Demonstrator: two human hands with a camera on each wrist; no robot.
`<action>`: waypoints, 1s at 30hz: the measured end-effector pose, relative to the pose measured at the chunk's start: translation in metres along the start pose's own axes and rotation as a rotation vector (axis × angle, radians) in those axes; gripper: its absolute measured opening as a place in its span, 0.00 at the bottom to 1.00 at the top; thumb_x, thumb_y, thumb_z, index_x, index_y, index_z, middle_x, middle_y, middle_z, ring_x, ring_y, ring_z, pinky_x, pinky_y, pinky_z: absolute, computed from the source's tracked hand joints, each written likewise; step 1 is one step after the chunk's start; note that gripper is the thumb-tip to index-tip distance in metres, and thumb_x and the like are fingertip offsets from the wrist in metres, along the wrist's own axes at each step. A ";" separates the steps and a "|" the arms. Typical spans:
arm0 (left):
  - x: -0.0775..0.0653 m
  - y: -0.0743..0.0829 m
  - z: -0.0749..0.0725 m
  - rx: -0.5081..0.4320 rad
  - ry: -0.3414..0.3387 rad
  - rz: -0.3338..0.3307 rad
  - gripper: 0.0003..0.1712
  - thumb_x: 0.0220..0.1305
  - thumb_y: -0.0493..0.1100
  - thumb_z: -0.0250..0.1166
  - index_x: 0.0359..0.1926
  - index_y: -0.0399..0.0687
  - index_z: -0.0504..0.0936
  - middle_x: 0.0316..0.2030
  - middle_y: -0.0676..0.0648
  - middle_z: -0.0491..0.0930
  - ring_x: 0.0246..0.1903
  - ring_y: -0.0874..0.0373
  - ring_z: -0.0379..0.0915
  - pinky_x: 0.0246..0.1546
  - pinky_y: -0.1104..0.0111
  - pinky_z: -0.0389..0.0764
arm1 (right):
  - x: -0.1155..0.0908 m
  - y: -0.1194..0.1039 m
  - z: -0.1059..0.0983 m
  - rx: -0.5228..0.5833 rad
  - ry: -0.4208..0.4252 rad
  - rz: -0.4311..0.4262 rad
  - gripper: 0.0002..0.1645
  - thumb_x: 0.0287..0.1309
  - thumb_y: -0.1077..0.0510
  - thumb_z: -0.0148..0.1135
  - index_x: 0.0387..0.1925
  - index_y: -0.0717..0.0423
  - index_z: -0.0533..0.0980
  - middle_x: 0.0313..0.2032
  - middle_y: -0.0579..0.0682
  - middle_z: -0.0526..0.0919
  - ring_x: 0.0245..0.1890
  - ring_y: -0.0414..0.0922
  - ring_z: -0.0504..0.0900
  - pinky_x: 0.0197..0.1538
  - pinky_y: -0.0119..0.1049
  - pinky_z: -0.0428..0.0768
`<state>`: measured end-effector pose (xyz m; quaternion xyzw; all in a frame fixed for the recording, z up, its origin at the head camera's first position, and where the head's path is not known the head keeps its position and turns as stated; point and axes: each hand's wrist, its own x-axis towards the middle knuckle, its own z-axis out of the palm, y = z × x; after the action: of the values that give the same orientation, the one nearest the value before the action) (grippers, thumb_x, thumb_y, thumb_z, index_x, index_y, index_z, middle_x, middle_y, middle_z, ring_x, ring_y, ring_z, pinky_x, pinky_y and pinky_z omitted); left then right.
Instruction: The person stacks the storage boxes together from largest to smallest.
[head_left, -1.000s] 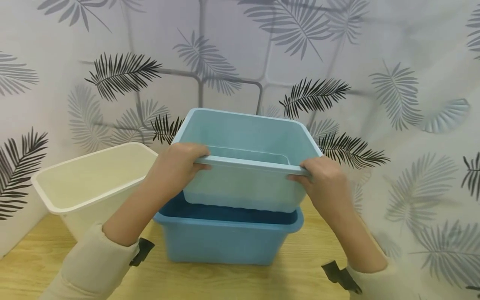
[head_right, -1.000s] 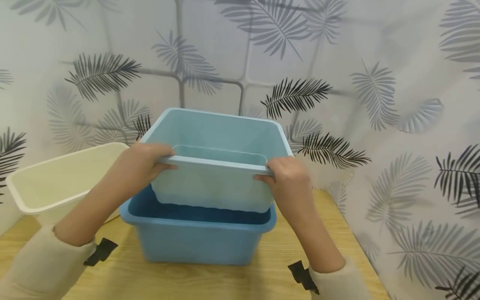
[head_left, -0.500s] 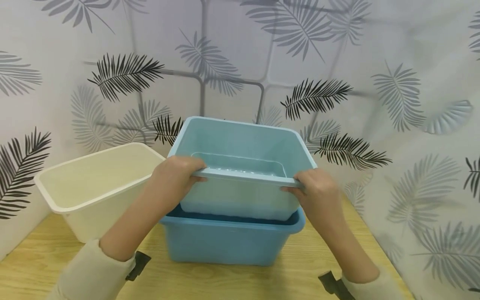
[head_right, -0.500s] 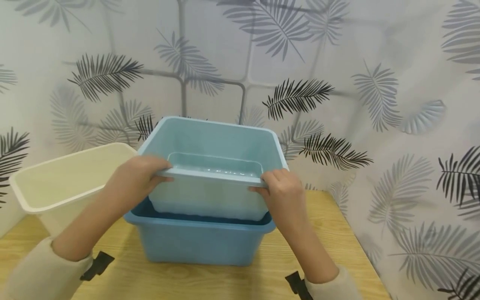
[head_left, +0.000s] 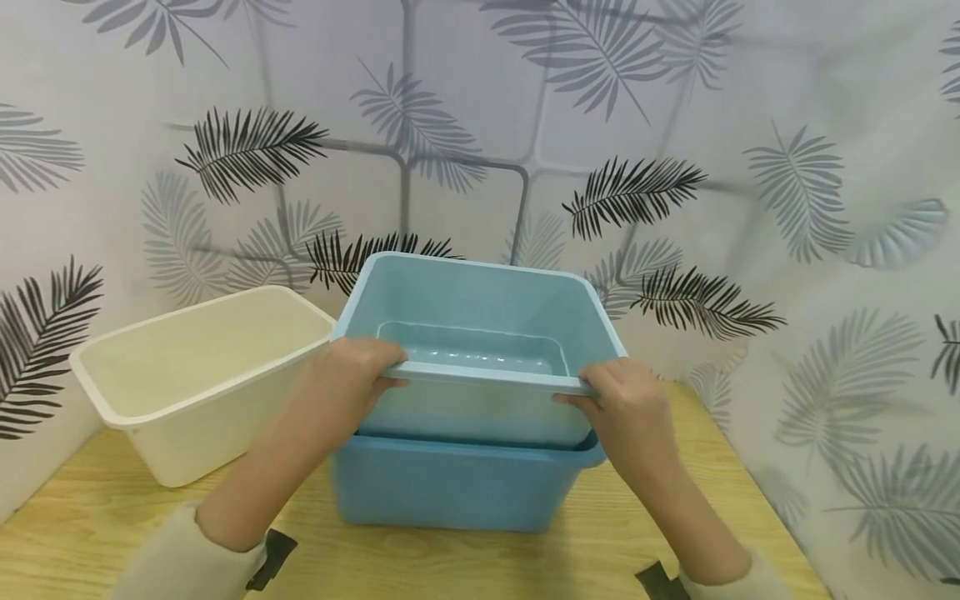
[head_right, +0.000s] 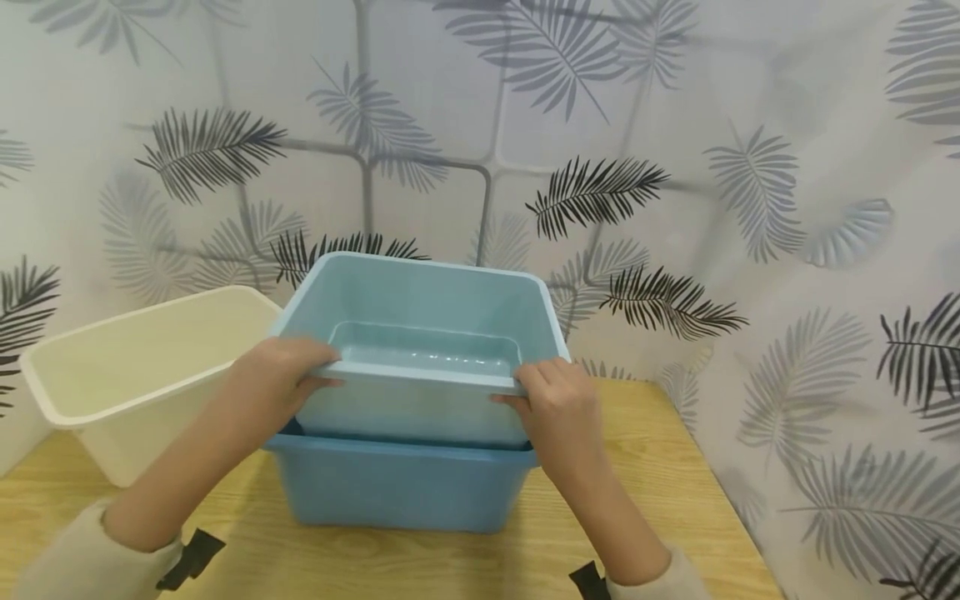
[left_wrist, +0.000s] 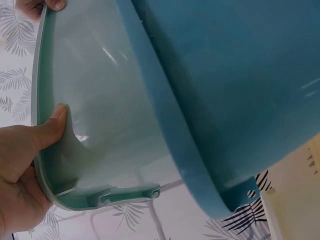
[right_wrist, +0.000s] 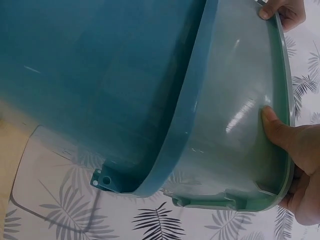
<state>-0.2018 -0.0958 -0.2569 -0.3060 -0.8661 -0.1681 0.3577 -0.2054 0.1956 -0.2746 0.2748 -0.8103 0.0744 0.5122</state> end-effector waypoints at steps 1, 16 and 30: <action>-0.001 0.000 0.001 -0.001 0.005 0.005 0.10 0.41 0.37 0.72 0.27 0.43 0.79 0.26 0.49 0.83 0.26 0.55 0.77 0.30 0.65 0.78 | -0.001 0.000 0.001 0.000 -0.002 0.001 0.20 0.25 0.55 0.75 0.21 0.62 0.75 0.18 0.51 0.79 0.21 0.48 0.76 0.24 0.37 0.74; -0.015 -0.002 0.011 0.028 0.015 -0.013 0.11 0.41 0.40 0.72 0.29 0.43 0.81 0.27 0.48 0.84 0.28 0.54 0.79 0.31 0.64 0.79 | -0.015 -0.005 0.011 0.021 -0.002 -0.002 0.19 0.26 0.54 0.74 0.20 0.61 0.75 0.17 0.49 0.77 0.19 0.45 0.73 0.23 0.35 0.71; -0.027 -0.007 0.027 0.051 0.082 0.024 0.11 0.38 0.42 0.72 0.26 0.46 0.80 0.21 0.49 0.81 0.24 0.55 0.77 0.29 0.64 0.77 | -0.029 -0.009 0.022 0.024 0.006 0.005 0.20 0.23 0.55 0.76 0.20 0.61 0.75 0.17 0.49 0.77 0.20 0.46 0.73 0.24 0.35 0.72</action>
<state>-0.2057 -0.0985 -0.2958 -0.2999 -0.8509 -0.1542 0.4027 -0.2089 0.1901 -0.3112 0.2790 -0.8085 0.0863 0.5109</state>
